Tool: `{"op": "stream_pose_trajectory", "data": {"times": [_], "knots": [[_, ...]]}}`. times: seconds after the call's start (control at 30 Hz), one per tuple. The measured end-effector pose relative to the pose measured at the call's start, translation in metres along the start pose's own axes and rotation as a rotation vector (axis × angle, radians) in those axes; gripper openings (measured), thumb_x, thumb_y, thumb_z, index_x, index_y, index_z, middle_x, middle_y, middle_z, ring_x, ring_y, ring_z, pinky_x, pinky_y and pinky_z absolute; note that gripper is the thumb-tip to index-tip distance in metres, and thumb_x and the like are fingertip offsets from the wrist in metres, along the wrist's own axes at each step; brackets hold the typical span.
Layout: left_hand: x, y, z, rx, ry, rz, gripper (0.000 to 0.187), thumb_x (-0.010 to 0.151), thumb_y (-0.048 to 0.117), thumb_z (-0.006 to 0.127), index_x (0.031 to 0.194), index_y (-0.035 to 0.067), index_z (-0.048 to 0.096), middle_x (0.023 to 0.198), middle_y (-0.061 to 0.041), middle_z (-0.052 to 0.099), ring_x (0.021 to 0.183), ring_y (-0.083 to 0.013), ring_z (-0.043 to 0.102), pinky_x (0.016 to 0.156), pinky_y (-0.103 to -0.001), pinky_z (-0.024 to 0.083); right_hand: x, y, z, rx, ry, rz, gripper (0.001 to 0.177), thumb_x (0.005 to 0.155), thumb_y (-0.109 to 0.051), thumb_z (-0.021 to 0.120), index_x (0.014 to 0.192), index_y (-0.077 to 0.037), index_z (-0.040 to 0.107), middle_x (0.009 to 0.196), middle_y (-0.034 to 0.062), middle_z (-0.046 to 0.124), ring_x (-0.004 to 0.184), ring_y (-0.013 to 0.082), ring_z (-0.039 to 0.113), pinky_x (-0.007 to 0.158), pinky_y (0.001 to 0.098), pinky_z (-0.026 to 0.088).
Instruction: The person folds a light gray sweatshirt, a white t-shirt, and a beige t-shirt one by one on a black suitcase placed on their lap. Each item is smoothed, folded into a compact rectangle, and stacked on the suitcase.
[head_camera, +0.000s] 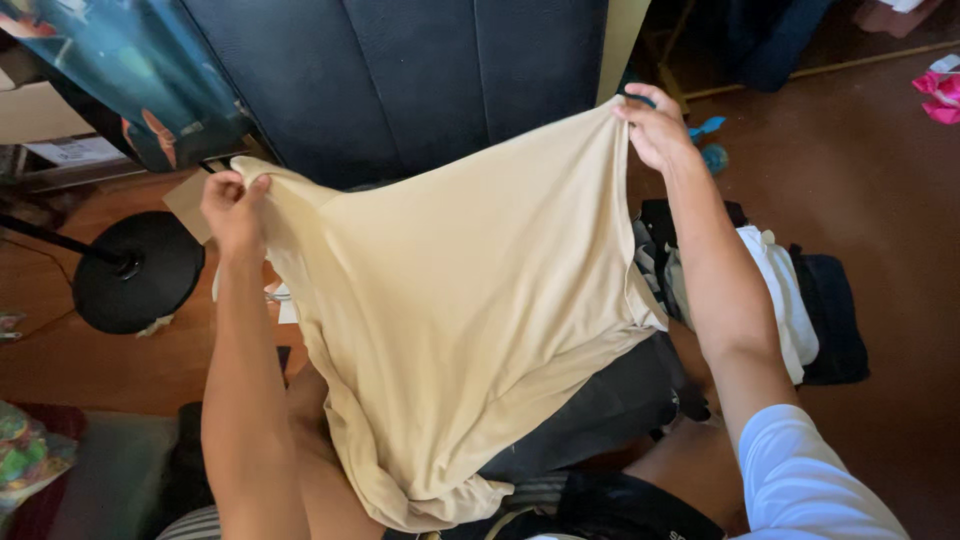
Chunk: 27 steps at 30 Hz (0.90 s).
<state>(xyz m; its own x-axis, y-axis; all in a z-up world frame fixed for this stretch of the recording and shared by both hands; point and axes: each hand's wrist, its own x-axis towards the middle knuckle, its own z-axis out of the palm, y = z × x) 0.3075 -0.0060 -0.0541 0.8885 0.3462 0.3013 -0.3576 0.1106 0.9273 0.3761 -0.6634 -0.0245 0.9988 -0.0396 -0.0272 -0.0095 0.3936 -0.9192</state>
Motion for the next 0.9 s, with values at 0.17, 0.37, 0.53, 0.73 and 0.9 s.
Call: {"op": "stream_pose_trajectory", "data": {"times": [0.17, 0.37, 0.53, 0.73, 0.9], "knots": [[0.007, -0.043, 0.002, 0.783, 0.071, 0.181, 0.028, 0.103, 0.02, 0.083, 0.11, 0.001, 0.063, 0.101, -0.018, 0.069, 0.094, -0.0294, 0.065, 0.085, -0.041, 0.052, 0.0, 0.032, 0.016, -0.309, 0.131, -0.324, 0.038, 0.088, 0.005, 0.077, 0.121, 0.0, 0.059, 0.119, 0.0165, 0.067, 0.112, 0.0284, 0.068, 0.099, 0.0379, 0.059], [-0.162, 0.059, 0.008, 1.231, -0.405, 0.21, 0.058, 0.088, 0.036, 0.079, 0.129, -0.001, 0.061, 0.118, -0.029, 0.062, 0.11, -0.0458, 0.061, 0.092, -0.053, 0.05, -0.114, 0.032, 0.008, -1.337, -0.143, -0.791, 0.04, 0.089, -0.018, 0.082, 0.123, -0.002, 0.068, 0.135, 0.0275, 0.06, 0.126, 0.0445, 0.056, 0.101, 0.05, 0.045], [-0.379, 0.151, 0.027, 1.263, -0.622, 0.149, 0.053, 0.071, 0.04, 0.079, 0.113, 0.011, 0.064, 0.106, -0.015, 0.063, 0.098, -0.0378, 0.063, 0.081, -0.049, 0.05, -0.273, 0.03, 0.0, -1.417, 0.026, 0.015, 0.039, 0.089, -0.041, 0.077, 0.101, -0.004, 0.071, 0.104, 0.0107, 0.069, 0.098, 0.0267, 0.067, 0.085, 0.0403, 0.055], [-0.453, 0.125, 0.027, 1.243, -0.652, 0.291, 0.048, 0.063, 0.025, 0.076, 0.109, 0.018, 0.065, 0.102, -0.008, 0.062, 0.091, -0.0308, 0.063, 0.076, -0.047, 0.05, -0.328, 0.094, -0.039, -1.163, 0.215, -0.127, 0.051, 0.083, -0.029, 0.082, 0.121, 0.0, 0.063, 0.09, 0.0115, 0.065, 0.081, 0.0221, 0.061, 0.071, 0.0334, 0.051], [-0.467, 0.09, -0.004, 1.199, -0.631, 0.138, 0.045, 0.07, 0.007, 0.073, 0.112, 0.019, 0.068, 0.104, -0.005, 0.064, 0.09, -0.0306, 0.063, 0.08, -0.042, 0.053, -0.324, 0.122, -0.078, -0.627, 0.346, -0.184, 0.025, 0.097, -0.009, 0.069, 0.119, 0.001, 0.066, 0.099, 0.0022, 0.067, 0.087, 0.0092, 0.059, 0.079, 0.0235, 0.048]]}}
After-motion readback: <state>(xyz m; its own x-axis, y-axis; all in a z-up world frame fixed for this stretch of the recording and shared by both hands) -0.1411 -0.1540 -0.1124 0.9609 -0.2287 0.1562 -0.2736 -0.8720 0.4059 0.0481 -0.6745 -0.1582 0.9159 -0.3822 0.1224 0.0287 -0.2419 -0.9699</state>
